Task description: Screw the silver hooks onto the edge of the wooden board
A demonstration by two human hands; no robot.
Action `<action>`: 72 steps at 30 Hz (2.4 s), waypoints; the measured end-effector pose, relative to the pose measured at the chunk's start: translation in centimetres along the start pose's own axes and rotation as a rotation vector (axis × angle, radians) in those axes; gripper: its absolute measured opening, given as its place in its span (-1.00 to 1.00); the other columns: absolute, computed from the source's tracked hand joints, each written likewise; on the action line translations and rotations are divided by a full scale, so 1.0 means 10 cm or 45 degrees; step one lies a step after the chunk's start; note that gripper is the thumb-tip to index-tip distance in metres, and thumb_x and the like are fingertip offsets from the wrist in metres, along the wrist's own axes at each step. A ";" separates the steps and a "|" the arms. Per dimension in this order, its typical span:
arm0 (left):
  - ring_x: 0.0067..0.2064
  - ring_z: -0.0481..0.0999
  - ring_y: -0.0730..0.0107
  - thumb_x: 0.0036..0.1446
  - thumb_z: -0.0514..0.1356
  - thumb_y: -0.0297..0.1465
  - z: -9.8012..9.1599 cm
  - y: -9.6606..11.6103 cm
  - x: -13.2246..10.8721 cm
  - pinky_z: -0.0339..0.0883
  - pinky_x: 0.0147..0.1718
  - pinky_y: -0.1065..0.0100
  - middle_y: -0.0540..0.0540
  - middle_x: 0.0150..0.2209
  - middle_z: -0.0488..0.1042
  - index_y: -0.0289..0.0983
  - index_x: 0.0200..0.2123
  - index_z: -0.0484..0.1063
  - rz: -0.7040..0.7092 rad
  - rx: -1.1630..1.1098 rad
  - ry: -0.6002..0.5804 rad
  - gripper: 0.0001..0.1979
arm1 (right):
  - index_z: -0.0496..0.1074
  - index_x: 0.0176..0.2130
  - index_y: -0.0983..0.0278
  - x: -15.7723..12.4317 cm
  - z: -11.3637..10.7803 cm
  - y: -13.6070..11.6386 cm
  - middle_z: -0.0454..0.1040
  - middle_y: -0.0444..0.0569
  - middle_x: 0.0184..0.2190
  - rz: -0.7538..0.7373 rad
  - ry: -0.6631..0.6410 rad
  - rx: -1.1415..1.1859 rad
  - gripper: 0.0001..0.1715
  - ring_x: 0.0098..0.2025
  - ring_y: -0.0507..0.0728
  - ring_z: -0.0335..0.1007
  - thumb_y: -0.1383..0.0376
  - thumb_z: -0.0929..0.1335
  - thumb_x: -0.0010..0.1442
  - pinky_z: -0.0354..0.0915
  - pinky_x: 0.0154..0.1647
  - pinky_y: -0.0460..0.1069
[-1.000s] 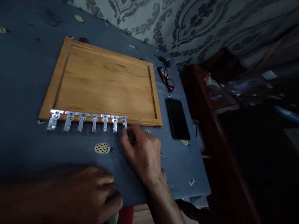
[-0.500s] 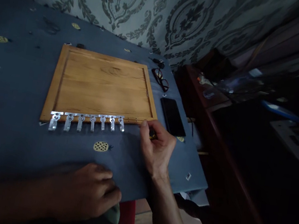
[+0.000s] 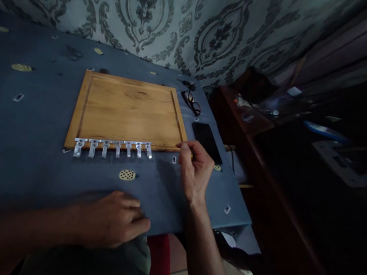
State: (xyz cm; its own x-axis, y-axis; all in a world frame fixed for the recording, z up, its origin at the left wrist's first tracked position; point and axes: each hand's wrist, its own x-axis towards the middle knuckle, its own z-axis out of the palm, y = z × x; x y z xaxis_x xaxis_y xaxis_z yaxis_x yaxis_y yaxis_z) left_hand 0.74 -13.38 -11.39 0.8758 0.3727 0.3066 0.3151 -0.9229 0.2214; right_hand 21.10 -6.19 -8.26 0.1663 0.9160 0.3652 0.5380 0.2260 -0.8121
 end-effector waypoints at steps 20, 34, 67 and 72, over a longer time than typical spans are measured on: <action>-0.29 0.56 0.46 0.50 -0.02 -0.32 -0.78 -0.28 -0.21 0.37 -0.23 0.40 -0.01 -0.33 0.63 -0.26 -0.22 0.54 -0.420 -0.053 0.137 -0.64 | 0.56 -0.20 0.27 -0.08 -0.22 -0.01 0.18 -0.25 -0.66 0.082 0.129 0.140 -0.64 -0.62 0.05 0.09 0.09 0.32 0.18 0.01 -0.57 -0.03; 0.18 0.51 0.09 0.35 0.26 -0.23 -1.13 -2.18 -1.27 0.47 0.15 -0.07 -0.23 0.20 0.45 -0.28 0.19 0.42 -1.561 0.476 0.385 -0.57 | 0.57 -0.27 0.28 -0.24 -0.24 0.16 0.49 -0.11 -0.54 -0.181 -0.077 0.083 -0.56 -0.53 0.08 0.36 -0.05 0.39 0.26 0.27 -0.50 -0.05; 0.20 0.43 -0.07 0.38 -0.15 -0.40 -1.26 -2.41 -0.94 0.41 0.11 0.00 -0.33 0.15 0.51 -0.45 0.14 0.49 -1.554 0.679 -0.060 -0.48 | 0.51 -0.02 0.30 -0.74 1.15 -0.82 0.57 -0.05 -0.14 -1.079 -1.057 -0.581 -0.81 -0.11 0.12 0.50 0.28 0.36 0.42 0.39 -0.13 -0.06; 0.20 0.48 -0.03 0.47 -0.08 -0.34 -1.35 -2.48 -0.96 0.44 0.13 -0.05 -0.30 0.18 0.47 -0.43 0.13 0.47 -1.525 0.605 -0.117 -0.57 | 0.49 -0.02 0.35 -0.73 1.31 -0.84 0.53 0.00 -0.18 -1.209 -1.013 -0.554 -0.72 -0.15 0.14 0.48 0.39 0.21 0.49 0.39 -0.20 -0.02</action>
State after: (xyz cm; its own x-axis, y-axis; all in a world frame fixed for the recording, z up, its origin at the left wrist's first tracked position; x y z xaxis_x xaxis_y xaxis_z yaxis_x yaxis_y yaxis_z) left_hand -20.46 7.19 -7.30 -0.0252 0.9966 0.0781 0.9987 0.0286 -0.0423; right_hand 4.56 -10.42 -10.10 -0.8714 0.4376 0.2217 0.4205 0.8991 -0.1219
